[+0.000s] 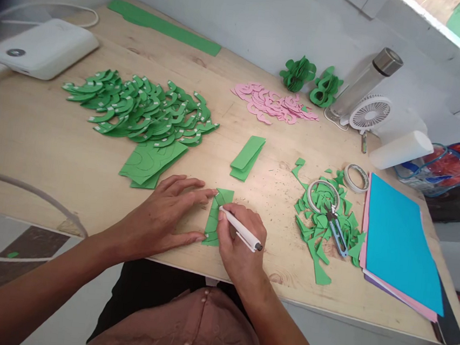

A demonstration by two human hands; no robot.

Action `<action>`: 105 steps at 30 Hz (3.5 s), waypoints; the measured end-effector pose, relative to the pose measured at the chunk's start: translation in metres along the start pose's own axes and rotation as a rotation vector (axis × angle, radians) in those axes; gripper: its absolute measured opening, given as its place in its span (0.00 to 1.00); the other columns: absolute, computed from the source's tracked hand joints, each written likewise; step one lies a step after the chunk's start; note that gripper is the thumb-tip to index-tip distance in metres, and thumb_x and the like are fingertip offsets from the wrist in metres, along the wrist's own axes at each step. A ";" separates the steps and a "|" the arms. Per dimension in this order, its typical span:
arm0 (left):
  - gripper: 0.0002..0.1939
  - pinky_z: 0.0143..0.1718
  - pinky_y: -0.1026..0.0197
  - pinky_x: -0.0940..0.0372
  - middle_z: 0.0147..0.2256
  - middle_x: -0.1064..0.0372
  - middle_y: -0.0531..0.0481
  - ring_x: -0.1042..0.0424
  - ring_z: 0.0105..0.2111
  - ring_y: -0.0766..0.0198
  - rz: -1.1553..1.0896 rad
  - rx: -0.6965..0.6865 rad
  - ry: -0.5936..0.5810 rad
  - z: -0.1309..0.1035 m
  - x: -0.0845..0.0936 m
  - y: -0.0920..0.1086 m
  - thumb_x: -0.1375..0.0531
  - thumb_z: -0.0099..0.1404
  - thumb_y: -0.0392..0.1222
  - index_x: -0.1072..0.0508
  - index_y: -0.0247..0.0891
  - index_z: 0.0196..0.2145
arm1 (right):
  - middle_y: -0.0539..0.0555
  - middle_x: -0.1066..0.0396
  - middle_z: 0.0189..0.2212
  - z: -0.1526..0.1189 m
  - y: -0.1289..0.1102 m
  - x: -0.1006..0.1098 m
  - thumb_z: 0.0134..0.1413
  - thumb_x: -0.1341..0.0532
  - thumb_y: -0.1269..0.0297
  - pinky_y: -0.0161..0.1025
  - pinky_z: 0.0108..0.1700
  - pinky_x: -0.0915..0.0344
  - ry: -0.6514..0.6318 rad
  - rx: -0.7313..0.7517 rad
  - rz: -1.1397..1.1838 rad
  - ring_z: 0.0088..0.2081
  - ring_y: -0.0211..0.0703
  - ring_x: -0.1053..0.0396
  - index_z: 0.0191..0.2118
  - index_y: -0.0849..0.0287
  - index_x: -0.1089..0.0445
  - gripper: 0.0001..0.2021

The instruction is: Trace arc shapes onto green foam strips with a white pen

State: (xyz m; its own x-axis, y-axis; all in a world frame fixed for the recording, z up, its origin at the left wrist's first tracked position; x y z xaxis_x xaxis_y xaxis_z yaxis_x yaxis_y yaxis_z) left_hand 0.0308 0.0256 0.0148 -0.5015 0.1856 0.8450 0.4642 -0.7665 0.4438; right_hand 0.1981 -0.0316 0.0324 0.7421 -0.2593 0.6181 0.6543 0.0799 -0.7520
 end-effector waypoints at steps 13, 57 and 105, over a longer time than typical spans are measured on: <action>0.31 0.62 0.41 0.50 0.52 0.30 0.41 0.40 0.59 0.46 -0.014 0.008 -0.001 0.000 0.000 0.000 0.36 0.63 0.48 0.40 0.34 0.59 | 0.52 0.23 0.31 -0.003 -0.004 0.001 0.63 0.44 0.66 0.41 0.37 0.32 0.017 0.071 -0.108 0.33 0.43 0.26 0.37 0.56 0.29 0.07; 0.29 0.62 0.38 0.49 0.53 0.30 0.42 0.39 0.60 0.45 -0.062 0.030 -0.003 0.001 0.000 -0.001 0.37 0.63 0.47 0.38 0.40 0.59 | 0.52 0.22 0.31 0.002 -0.009 -0.003 0.62 0.43 0.63 0.44 0.40 0.34 -0.002 -0.017 -0.042 0.35 0.44 0.26 0.35 0.55 0.28 0.08; 0.29 0.62 0.40 0.48 0.54 0.31 0.41 0.39 0.59 0.45 -0.047 0.004 0.024 0.000 0.001 -0.001 0.37 0.64 0.47 0.38 0.37 0.59 | 0.54 0.22 0.31 -0.001 -0.001 0.000 0.60 0.43 0.64 0.42 0.35 0.31 0.041 -0.057 0.018 0.33 0.45 0.26 0.36 0.56 0.28 0.07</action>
State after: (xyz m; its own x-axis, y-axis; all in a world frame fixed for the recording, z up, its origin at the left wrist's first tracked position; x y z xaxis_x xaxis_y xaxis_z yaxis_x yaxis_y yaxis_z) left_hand 0.0303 0.0263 0.0152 -0.5398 0.2063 0.8161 0.4427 -0.7550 0.4837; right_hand 0.1978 -0.0329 0.0329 0.7462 -0.2974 0.5956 0.6309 0.0303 -0.7753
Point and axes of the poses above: each hand's wrist, its own z-axis towards the middle knuckle, its own x-axis out of the back of the hand, y = z × x, the point moved 3 cm from there along z, towards the middle knuckle
